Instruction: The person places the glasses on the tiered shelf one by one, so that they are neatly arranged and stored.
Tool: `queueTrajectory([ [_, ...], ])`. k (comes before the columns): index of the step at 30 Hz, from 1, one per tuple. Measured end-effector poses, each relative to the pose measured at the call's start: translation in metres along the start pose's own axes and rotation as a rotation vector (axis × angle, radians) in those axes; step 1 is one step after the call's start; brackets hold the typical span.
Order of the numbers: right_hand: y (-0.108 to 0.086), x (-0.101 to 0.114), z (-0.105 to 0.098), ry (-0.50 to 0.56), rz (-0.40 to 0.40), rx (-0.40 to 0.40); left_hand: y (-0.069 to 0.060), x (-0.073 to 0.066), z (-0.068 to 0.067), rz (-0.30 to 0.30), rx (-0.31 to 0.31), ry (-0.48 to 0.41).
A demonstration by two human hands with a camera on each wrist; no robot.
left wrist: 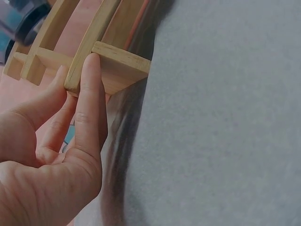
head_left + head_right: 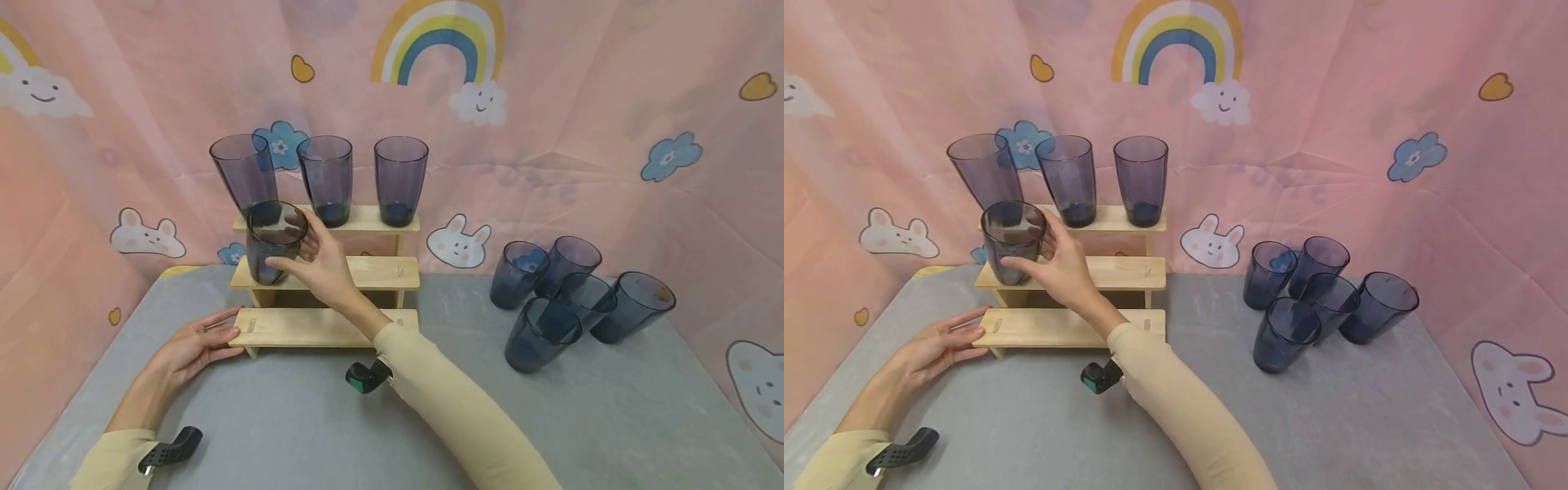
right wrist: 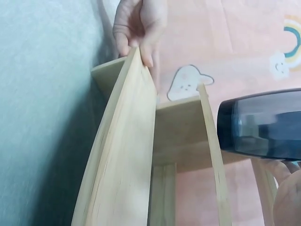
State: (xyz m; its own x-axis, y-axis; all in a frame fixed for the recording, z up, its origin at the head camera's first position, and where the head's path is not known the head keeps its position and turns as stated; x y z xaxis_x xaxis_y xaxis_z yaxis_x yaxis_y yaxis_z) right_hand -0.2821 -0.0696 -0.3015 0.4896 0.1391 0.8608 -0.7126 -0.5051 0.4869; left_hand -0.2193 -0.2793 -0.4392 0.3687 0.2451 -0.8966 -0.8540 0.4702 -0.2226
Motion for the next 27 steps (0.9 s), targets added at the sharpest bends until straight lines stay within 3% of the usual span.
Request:
queueTrajectory([
  [8, 0.014, -0.006, 0.012, -0.037, 0.055, -0.001, 0.0, 0.0, 0.0, 0.0, 0.007, -0.009],
  [15, 0.02, -0.014, 0.01, 0.033, 0.131, -0.012, -0.002, 0.0, 0.0, 0.016, 0.024, -0.028],
  [22, 0.024, -0.014, 0.013, -0.063, 0.192, 0.044, -0.003, 0.001, -0.002, 0.019, 0.024, -0.035],
  [27, 0.029, -0.013, 0.017, -0.088, 0.183, 0.057, -0.003, 0.001, -0.003, 0.024, 0.028, -0.046],
])
Point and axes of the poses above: each hand's wrist, its own y-axis towards the middle knuckle, its own z-axis out of the palm, x = y × z, the point moved 7 cm from there along y, towards the middle knuckle, and after that the axes turned 11 degrees about x, right-handed, at the moved point
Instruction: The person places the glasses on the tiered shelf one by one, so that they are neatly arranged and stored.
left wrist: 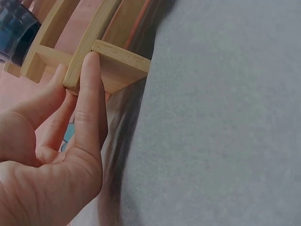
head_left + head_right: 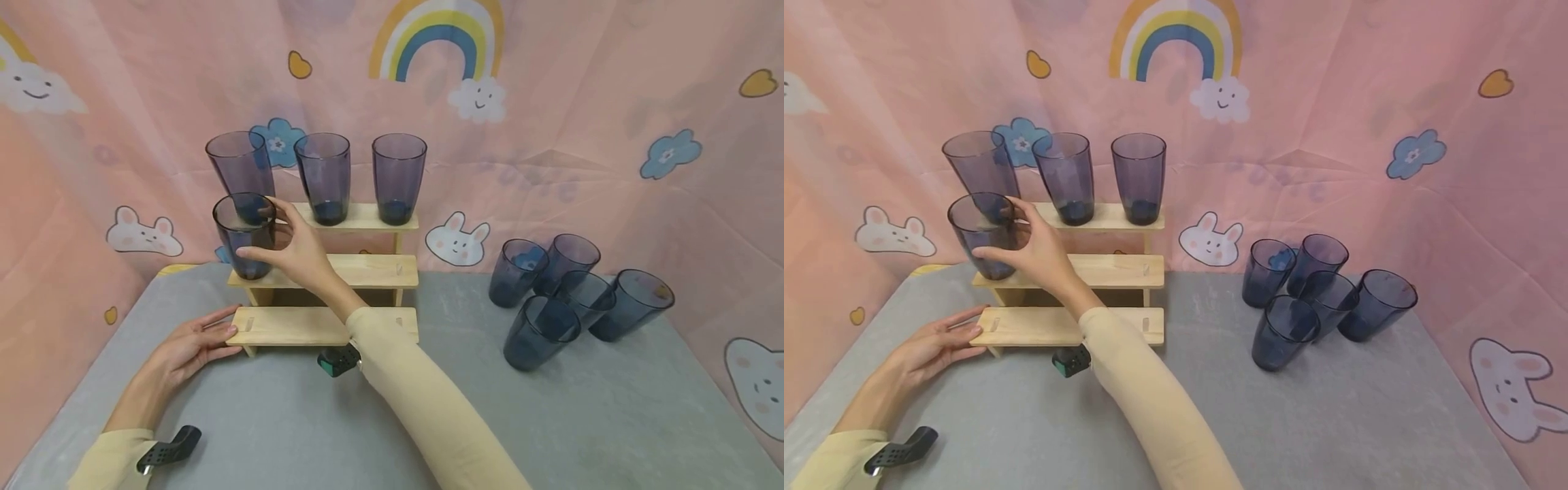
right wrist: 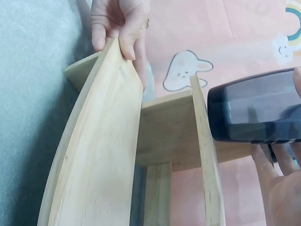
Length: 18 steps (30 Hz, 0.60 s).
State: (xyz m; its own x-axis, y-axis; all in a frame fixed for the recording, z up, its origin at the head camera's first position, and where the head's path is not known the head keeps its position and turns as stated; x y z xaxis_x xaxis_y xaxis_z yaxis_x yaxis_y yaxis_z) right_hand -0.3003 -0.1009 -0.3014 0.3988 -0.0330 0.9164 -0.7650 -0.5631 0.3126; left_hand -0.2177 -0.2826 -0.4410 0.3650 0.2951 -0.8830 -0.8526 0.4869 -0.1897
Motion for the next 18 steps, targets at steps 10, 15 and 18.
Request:
queueTrajectory([
  [10, 0.0049, 0.0029, 0.0021, -0.102, 0.025, -0.015, 0.0022, 0.0008, 0.0031, -0.007, 0.001, -0.038],
  [15, 0.0051, 0.005, 0.0041, -0.151, 0.04, 0.002, 0.002, 0.0007, 0.0033, 0.004, 0.018, -0.061],
  [18, 0.0048, 0.0057, 0.0054, -0.149, 0.04, 0.008, 0.0017, 0.0009, 0.0026, 0.006, 0.02, -0.064],
])
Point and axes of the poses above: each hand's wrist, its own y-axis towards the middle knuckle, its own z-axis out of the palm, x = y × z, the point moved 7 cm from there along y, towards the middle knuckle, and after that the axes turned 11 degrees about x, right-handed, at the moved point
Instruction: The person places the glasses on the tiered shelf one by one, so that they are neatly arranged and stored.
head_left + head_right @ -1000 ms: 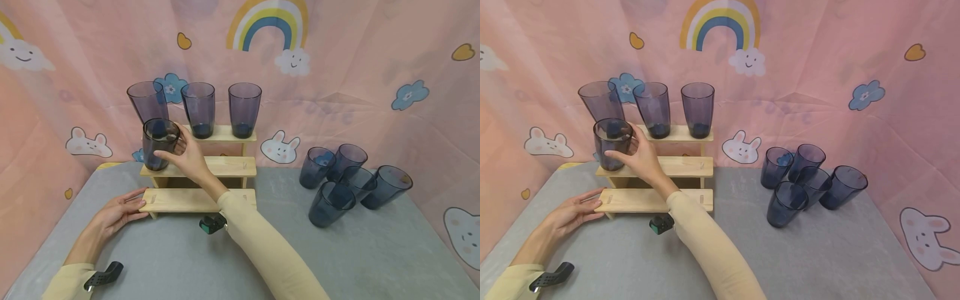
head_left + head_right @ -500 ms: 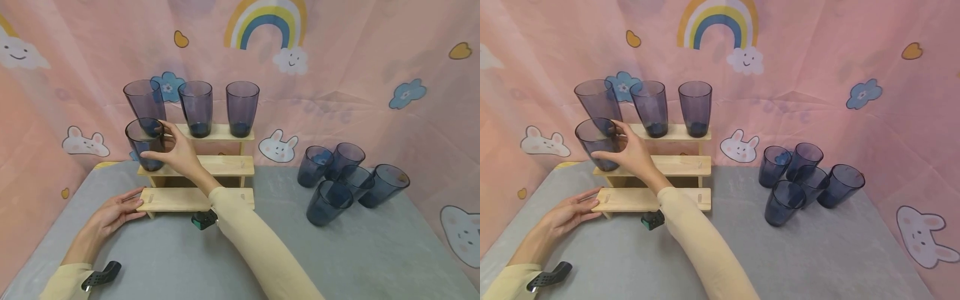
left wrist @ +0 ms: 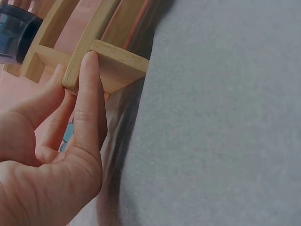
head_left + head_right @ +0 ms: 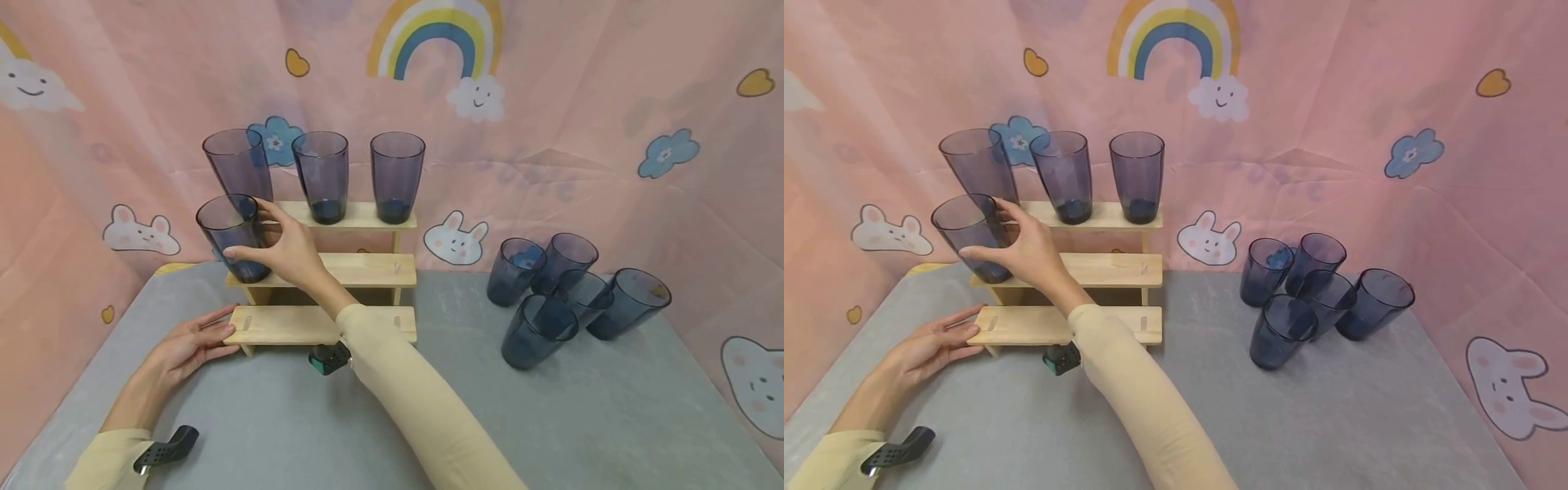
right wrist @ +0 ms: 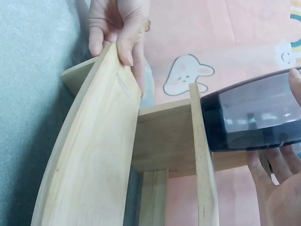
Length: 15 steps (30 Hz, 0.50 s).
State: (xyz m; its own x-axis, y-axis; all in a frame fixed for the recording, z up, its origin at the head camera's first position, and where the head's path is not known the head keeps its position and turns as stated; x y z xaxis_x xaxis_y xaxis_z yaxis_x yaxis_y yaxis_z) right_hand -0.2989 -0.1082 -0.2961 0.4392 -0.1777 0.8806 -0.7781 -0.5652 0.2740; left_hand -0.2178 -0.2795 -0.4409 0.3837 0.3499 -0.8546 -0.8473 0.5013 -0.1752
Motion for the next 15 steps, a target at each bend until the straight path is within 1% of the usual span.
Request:
queueTrajectory([
  [5, -0.0026, -0.0006, 0.0016, 0.013, 0.011, -0.023, -0.0005, 0.0006, -0.0016, -0.002, 0.0, 0.002],
  [9, -0.0049, -0.0004, 0.0043, 0.028, 0.037, -0.03, -0.0008, 0.0012, -0.0018, -0.001, 0.007, -0.002],
  [12, -0.006, 0.002, 0.0052, 0.016, 0.067, -0.014, -0.0007, 0.0013, -0.0016, -0.001, 0.01, -0.002],
  [15, -0.0084, 0.0044, 0.0029, -0.006, 0.121, 0.03, -0.0006, 0.001, -0.0013, -0.003, 0.004, 0.006],
])
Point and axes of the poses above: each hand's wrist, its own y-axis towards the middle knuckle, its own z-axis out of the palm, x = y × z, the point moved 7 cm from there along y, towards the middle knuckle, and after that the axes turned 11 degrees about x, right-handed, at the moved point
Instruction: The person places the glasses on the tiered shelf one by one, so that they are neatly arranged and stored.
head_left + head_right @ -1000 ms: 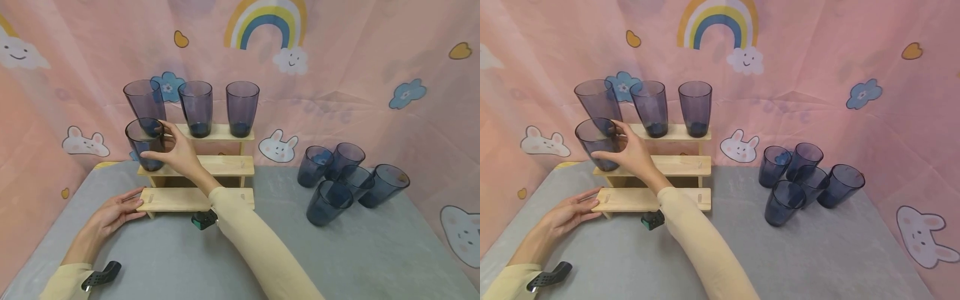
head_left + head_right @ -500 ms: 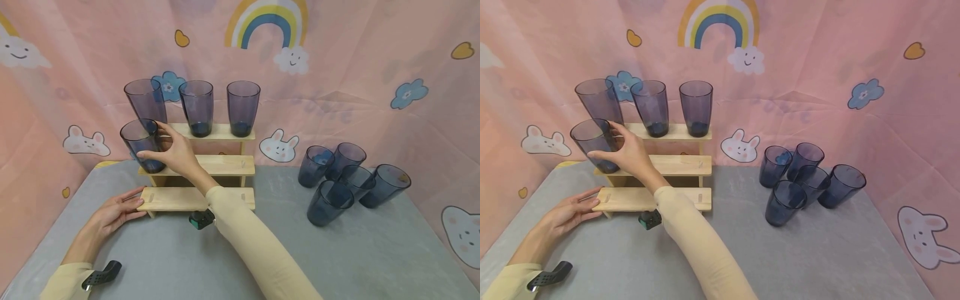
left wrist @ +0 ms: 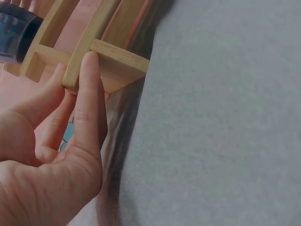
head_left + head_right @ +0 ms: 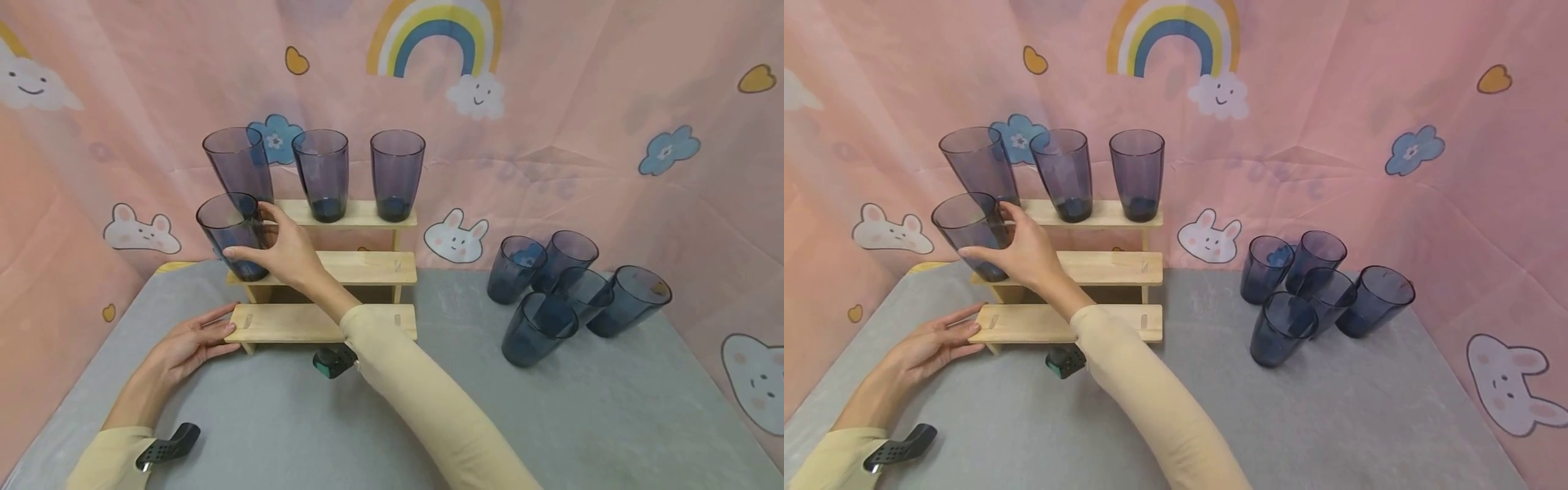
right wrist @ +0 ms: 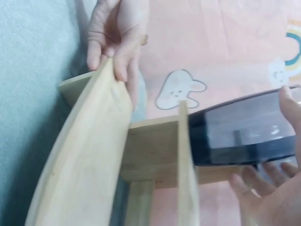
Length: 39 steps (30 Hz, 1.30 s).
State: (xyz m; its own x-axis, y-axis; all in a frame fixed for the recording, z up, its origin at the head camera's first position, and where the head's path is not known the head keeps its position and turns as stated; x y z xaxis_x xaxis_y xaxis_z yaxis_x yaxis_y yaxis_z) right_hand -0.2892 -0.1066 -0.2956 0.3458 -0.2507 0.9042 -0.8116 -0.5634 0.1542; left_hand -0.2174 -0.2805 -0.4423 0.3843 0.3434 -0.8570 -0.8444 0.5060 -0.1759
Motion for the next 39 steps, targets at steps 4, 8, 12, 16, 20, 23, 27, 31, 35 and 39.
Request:
queueTrajectory([
  [4, -0.01, 0.005, -0.011, -0.041, 0.044, 0.094, 0.003, -0.001, 0.001, 0.007, 0.011, -0.007],
  [8, -0.025, 0.015, -0.024, -0.136, -0.017, 0.192, 0.003, -0.003, 0.001, 0.009, 0.013, -0.004],
  [12, -0.045, 0.02, -0.038, -0.193, -0.071, 0.25, 0.002, -0.003, 0.001, 0.008, 0.015, -0.002],
  [16, -0.065, 0.018, -0.052, -0.218, -0.072, 0.287, 0.001, -0.004, 0.001, 0.006, 0.016, -0.02],
  [20, -0.084, 0.013, -0.067, -0.274, -0.081, 0.323, 0.001, -0.003, 0.0, 0.003, 0.015, -0.028],
  [23, -0.096, 0.006, -0.082, -0.305, -0.08, 0.325, 0.001, -0.002, -0.001, 0.005, 0.026, -0.028],
  [27, -0.113, -0.005, -0.106, -0.308, -0.05, 0.316, -0.002, 0.0, -0.001, 0.009, 0.054, -0.015],
  [31, -0.131, -0.018, -0.137, -0.321, 0.017, 0.3, -0.003, 0.0, -0.001, 0.004, 0.052, 0.002],
  [35, -0.153, -0.029, -0.169, -0.333, 0.084, 0.283, -0.002, -0.001, -0.001, -0.002, 0.022, 0.023],
  [39, -0.174, -0.038, -0.199, -0.373, 0.114, 0.255, 0.0, -0.001, 0.002, -0.007, 0.014, 0.026],
])
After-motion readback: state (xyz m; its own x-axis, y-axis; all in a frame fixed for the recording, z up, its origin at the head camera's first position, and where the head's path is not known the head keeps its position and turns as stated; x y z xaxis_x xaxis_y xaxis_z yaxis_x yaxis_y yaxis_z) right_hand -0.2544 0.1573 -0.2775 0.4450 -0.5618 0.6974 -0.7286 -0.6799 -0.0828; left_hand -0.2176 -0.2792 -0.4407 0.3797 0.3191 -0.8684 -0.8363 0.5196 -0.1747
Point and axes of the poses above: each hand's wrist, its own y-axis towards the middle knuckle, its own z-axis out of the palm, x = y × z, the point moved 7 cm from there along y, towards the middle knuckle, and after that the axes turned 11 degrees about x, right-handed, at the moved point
